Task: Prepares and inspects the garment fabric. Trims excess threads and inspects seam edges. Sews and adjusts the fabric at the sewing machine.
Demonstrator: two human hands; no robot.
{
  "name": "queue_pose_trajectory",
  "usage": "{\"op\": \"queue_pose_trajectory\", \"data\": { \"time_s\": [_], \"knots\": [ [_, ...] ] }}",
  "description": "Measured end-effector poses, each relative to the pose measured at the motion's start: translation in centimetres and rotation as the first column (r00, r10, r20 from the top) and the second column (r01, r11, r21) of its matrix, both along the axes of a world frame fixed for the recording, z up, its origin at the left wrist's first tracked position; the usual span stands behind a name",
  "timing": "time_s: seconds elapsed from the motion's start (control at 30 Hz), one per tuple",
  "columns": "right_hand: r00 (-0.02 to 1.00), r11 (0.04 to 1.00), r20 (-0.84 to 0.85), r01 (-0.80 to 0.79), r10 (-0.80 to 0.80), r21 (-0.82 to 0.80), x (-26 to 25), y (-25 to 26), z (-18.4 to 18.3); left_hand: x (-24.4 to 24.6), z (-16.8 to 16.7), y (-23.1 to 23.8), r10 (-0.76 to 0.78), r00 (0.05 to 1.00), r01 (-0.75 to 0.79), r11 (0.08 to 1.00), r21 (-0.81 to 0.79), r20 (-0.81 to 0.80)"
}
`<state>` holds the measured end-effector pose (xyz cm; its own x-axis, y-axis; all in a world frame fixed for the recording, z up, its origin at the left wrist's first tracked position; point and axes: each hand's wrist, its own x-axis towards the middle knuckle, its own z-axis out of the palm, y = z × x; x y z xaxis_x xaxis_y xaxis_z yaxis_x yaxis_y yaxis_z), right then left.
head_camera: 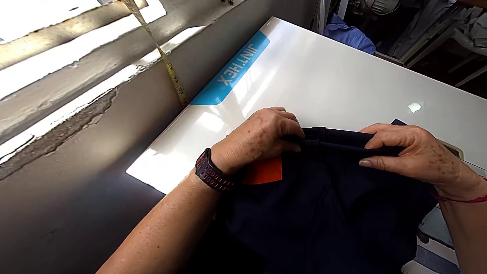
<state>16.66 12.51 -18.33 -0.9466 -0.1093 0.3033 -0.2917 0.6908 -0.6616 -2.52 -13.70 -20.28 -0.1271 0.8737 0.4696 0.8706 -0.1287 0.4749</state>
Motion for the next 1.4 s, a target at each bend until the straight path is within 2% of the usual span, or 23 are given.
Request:
{"op": "queue_pose_trajectory", "data": {
  "time_s": [0.1, 0.2, 0.33, 0.5, 0.6, 0.77, 0.83, 0.97, 1.03, 1.13, 1.2, 1.27, 1.33, 1.4],
  "knots": [
    [0.996, 0.994, -0.022, 0.079, -0.081, -0.080, 0.2, -0.1, 0.4, 0.0, 0.0, 0.1, -0.004, 0.999, 0.001, 0.998, 0.062, 0.040],
    [0.983, 0.983, -0.086, 0.157, -0.165, -0.093, 0.4, -0.1, 0.6, -0.1, 0.0, 0.2, 0.004, 1.000, -0.008, 0.986, 0.168, 0.021],
    [0.977, 0.981, -0.114, 0.169, -0.180, -0.101, 0.6, -0.1, 0.1, 0.4, 0.1, 0.3, 0.048, 0.996, -0.066, 0.966, 0.251, 0.078],
    [0.964, 0.961, -0.074, 0.246, -0.257, -0.128, 0.6, -0.3, -0.6, 0.5, 0.0, 0.4, 0.077, 0.981, -0.119, 0.962, 0.245, 0.177],
    [0.960, 0.957, -0.055, 0.266, -0.274, -0.111, 0.6, -0.2, -0.8, 0.5, -0.1, 0.5, 0.105, 0.982, -0.139, 0.964, 0.228, 0.155],
    [0.968, 0.971, -0.088, 0.229, -0.235, -0.077, 0.4, 0.4, -1.4, 1.1, -0.4, 0.8, 0.174, 0.973, -0.212, 0.931, 0.299, 0.148],
    [0.958, 0.961, -0.077, 0.273, -0.276, -0.041, 0.3, 0.4, -1.5, 1.2, -0.7, 1.0, 0.219, 0.964, -0.256, 0.918, 0.302, 0.150],
    [0.911, 0.889, -0.050, 0.410, -0.409, 0.203, -1.3, -0.3, -2.3, 0.6, -1.8, 1.7, 0.387, 0.920, -0.392, 0.897, 0.205, 0.064],
    [0.903, 0.871, 0.068, 0.388, -0.425, 0.300, -2.5, -1.1, -2.4, 0.2, -2.3, 2.1, 0.410, 0.912, -0.407, 0.908, 0.096, -0.010],
    [0.831, 0.853, 0.272, 0.382, -0.485, 0.355, -3.8, -1.8, -1.3, -0.3, -2.7, 2.6, 0.380, 0.918, -0.384, 0.923, -0.023, -0.111],
    [0.784, 0.851, 0.370, 0.363, -0.499, 0.379, -4.3, -2.1, -0.4, 0.3, -2.2, 2.8, 0.374, 0.903, -0.387, 0.922, -0.022, -0.212],
    [0.752, 0.852, 0.433, 0.328, -0.497, 0.409, -4.8, -2.3, 0.6, 2.7, -1.0, 3.2, 0.329, 0.897, -0.347, 0.938, -0.007, -0.294],
    [0.740, 0.854, 0.466, 0.288, -0.485, 0.432, -5.1, -2.4, 1.0, 6.2, -0.5, 3.6, 0.253, 0.922, -0.294, 0.950, -0.107, -0.292],
    [0.730, 0.864, 0.504, 0.238, -0.461, 0.444, -5.3, -2.0, 1.2, 8.6, -2.6, 3.3, 0.239, 0.920, -0.318, 0.918, -0.235, -0.311]
  ]
}}
